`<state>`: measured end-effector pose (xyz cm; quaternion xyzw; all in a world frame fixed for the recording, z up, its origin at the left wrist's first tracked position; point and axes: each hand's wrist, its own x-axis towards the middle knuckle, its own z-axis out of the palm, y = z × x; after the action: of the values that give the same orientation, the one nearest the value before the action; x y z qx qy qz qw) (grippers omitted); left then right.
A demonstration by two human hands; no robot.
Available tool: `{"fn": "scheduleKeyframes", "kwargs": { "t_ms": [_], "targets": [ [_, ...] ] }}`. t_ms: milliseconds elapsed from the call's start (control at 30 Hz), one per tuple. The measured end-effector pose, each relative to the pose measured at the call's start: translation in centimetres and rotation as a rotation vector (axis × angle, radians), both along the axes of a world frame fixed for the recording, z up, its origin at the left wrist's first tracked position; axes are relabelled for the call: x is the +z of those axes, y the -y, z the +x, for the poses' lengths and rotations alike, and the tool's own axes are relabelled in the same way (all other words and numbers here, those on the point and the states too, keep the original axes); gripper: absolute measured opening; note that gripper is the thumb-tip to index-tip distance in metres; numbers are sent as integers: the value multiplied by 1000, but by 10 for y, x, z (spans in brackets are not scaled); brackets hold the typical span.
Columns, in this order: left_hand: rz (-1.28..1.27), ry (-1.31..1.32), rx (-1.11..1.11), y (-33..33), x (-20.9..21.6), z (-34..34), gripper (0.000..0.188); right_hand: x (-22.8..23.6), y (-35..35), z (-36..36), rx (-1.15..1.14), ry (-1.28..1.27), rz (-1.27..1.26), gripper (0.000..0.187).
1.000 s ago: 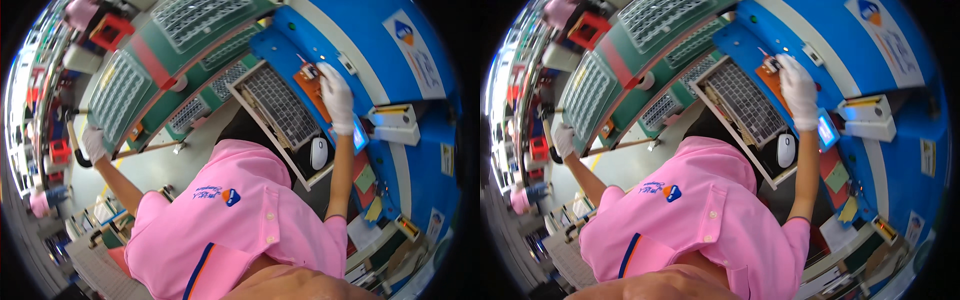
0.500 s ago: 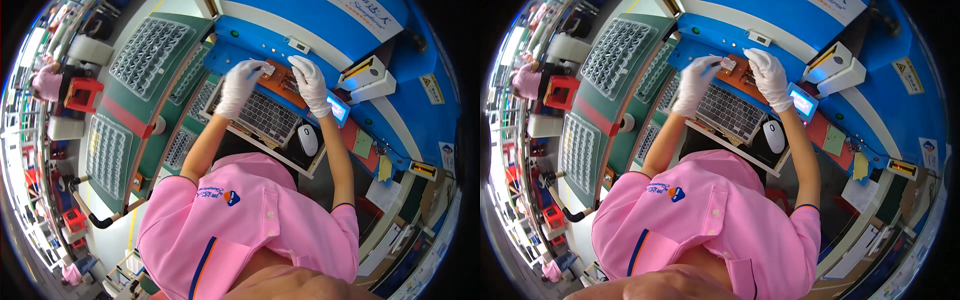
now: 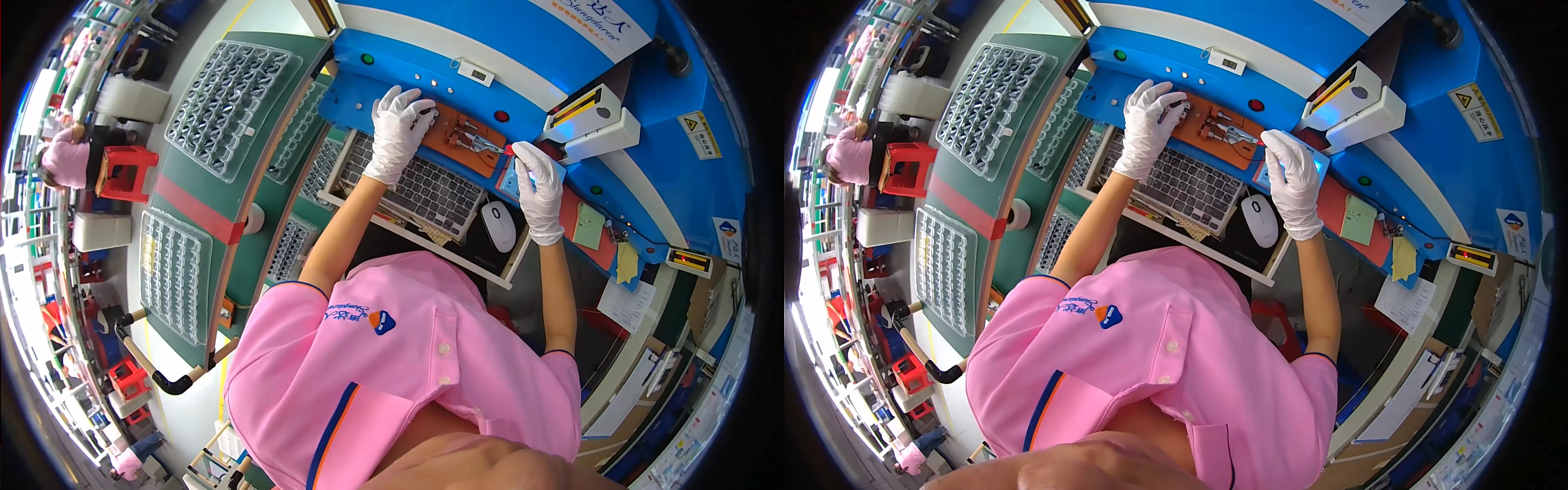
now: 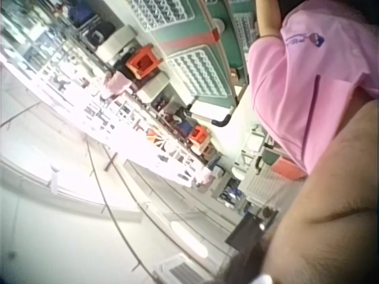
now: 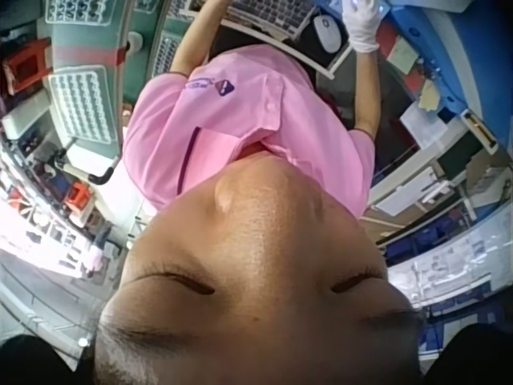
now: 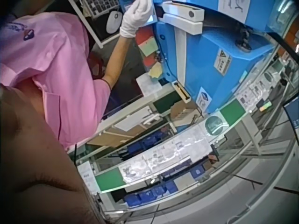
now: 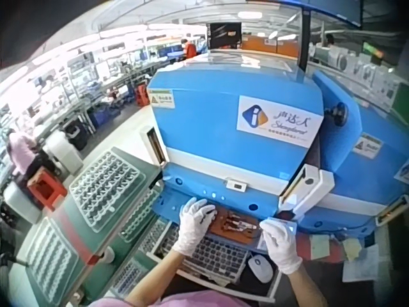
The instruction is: The recorder is testing electronic components by placing them into a testing machine and then sorting them into trays at a factory workstation.
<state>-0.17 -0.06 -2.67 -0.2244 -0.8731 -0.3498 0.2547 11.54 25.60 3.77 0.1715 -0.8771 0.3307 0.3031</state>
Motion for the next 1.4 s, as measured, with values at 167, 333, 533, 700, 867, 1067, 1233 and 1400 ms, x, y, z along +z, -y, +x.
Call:
{"fn": "scheduleKeyframes", "kwargs": {
  "t_ms": [167, 333, 533, 700, 867, 1067, 1233, 1400],
  "targets": [
    [-84, -18, 137, -11, 21, 11, 36, -10, 17, -21, 31, 141, -222, 34],
    [-175, -47, 270, 5, 43, 23, 44, -24, 61, -49, 235, 428, -519, 37],
    [-201, -12, 515, 148, 131, 104, 62, -27, 60, -41, 276, 315, -333, 36],
    [-778, 347, 1515, 273, 117, 253, 93, -24, 19, -35, 269, 289, -220, 37],
    [-709, 344, 1263, 320, 78, 336, 74, -54, -2, -55, 250, 385, -515, 37],
    [-248, 427, 633, 240, 173, 342, 43, -56, -5, -54, 243, 374, -453, 31],
    [13, 613, 524, 147, 258, 353, 35, -56, -8, -49, 213, 361, -459, 29],
    [167, 726, 176, 98, 224, 328, 30, -58, -7, -57, 224, 351, -497, 27]
  ]
}}
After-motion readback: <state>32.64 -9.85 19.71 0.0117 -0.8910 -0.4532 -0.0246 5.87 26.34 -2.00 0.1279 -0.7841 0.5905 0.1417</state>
